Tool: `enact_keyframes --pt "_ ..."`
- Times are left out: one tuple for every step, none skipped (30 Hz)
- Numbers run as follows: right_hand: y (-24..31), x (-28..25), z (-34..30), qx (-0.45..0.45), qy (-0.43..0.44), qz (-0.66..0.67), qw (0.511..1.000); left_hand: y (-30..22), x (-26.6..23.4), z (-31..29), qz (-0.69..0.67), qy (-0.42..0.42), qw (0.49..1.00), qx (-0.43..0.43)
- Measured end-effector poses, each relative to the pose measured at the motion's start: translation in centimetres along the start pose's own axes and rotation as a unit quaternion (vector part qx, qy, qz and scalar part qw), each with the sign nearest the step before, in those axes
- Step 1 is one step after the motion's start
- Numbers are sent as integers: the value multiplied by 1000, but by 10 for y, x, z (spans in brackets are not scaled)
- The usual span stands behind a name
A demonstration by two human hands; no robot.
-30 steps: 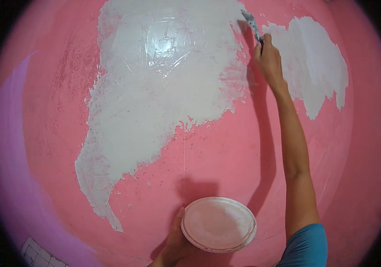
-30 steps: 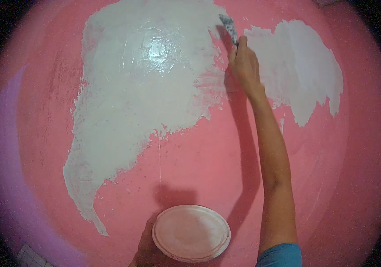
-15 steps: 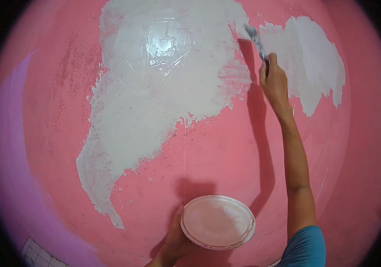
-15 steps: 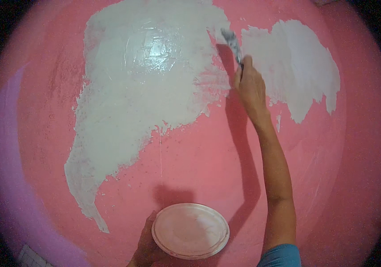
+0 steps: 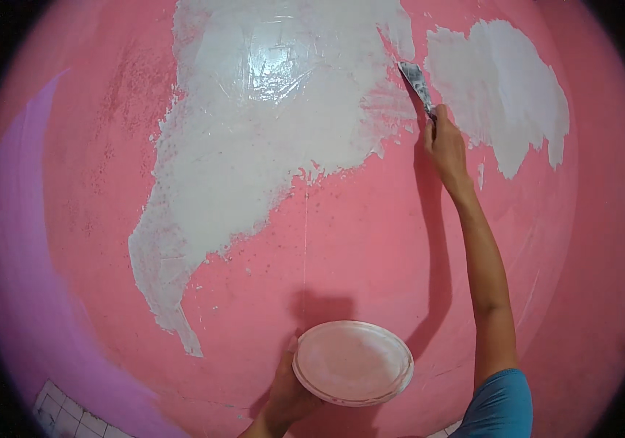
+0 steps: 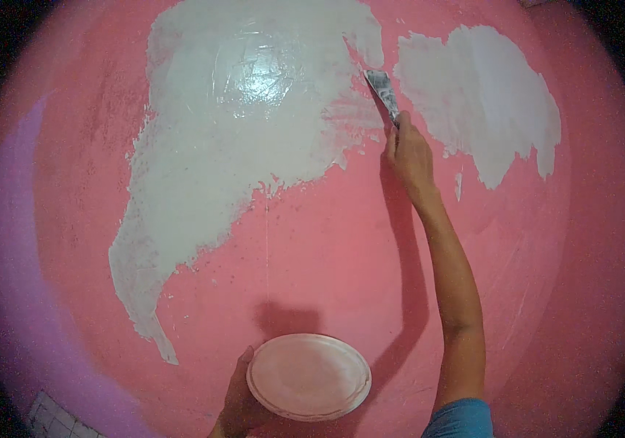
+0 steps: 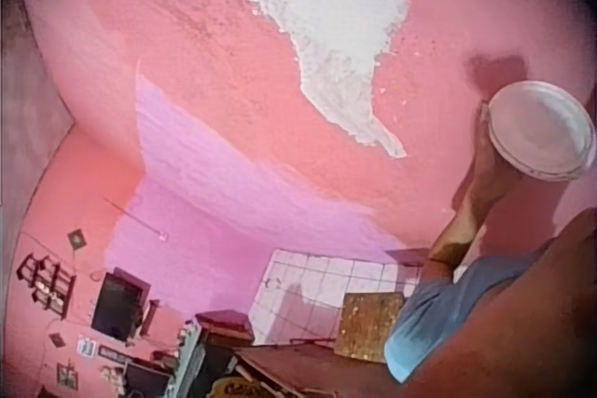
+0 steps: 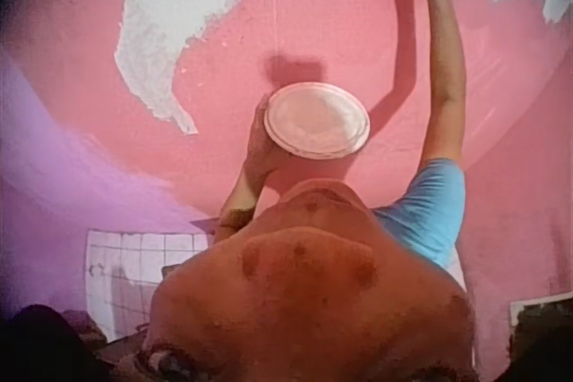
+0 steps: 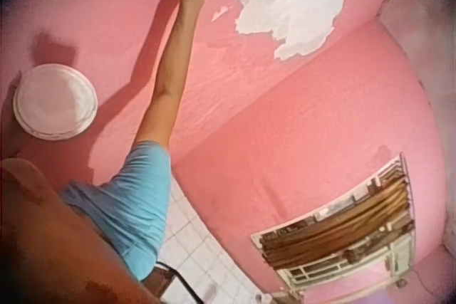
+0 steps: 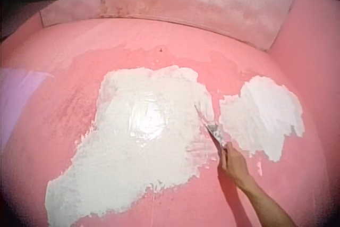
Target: The person applies white putty to a pink wall using a putty knife and a small bucket. They scoop putty from the bucket onto the knife and spread it over several patches on the wall.
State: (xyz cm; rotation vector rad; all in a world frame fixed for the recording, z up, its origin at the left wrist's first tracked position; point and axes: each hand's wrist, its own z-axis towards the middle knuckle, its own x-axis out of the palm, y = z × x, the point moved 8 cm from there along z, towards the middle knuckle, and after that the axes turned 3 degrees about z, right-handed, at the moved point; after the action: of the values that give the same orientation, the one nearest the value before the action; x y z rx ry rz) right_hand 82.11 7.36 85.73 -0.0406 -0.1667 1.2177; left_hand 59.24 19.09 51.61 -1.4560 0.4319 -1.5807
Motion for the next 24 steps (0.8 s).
enact_keyframes --pt "2 -1 6 0 0 3 1000 -1 -1 -1 0 -3 1000 2" --pt "5 -13 20 -10 -23 -7 1000 1 2 0 -20 22 999 -17" --pt "8 -22 35 -20 -46 -13 999 3 6 -1 -41 43 998 -34" --pt "6 -23 52 -20 -47 -12 999 4 7 -2 -41 43 998 -33" --pt "6 -20 76 -21 -62 -3 998 3 8 -2 -62 53 996 -18" --pt "4 -17 98 -22 -77 4 997 2 9 -2 -84 66 994 -5" --pt "-1 -11 119 -26 -80 6 996 2 10 0 -84 68 994 0" --pt "-8 -8 140 -39 -91 -8 995 3 8 3 -70 49 996 0" --pt "-10 -4 151 -48 -101 -18 994 4 4 4 -56 26 998 -2" --pt "-15 -2 162 -49 -101 -18 994 2 5 6 -57 26 998 -1" --pt "-11 5 168 -63 -65 -35 995 -1 4 7 -44 12 999 -4" --pt "-9 10 170 -78 -30 -56 995 -1 3 7 -33 1 999 -9" --pt "-10 9 165 -78 -28 -62 995 1 0 9 -34 4 999 -14" --pt "-3 14 150 -67 -31 -62 995 1 -4 9 -64 23 998 1" --pt "4 17 134 -57 -36 -63 996 0 -6 9 -93 44 995 16" --pt "4 24 114 -49 -28 -56 997 0 -7 9 -94 42 995 13" --pt "0 32 87 -36 -20 -48 998 1 -9 8 -77 25 997 6" --pt "0 36 61 -30 9 -44 999 1 -11 6 -60 8 998 2" --pt "3 33 39 -29 35 -44 998 2 -10 5 -60 9 998 0" --pt "6 21 24 -30 32 -47 998 3 -6 5 -62 25 998 -4" --pt "10 12 11 -26 31 -45 998 2 -5 5 -66 41 997 -5" --pt "14 10 8 -22 31 -39 999 1 -8 5 -68 44 997 -3" --pt "16 3 13 -23 27 -40 999 2 -9 5 -53 36 998 1" --pt "21 -9 21 -25 0 -11 1000 1 -10 5 -38 27 999 6"
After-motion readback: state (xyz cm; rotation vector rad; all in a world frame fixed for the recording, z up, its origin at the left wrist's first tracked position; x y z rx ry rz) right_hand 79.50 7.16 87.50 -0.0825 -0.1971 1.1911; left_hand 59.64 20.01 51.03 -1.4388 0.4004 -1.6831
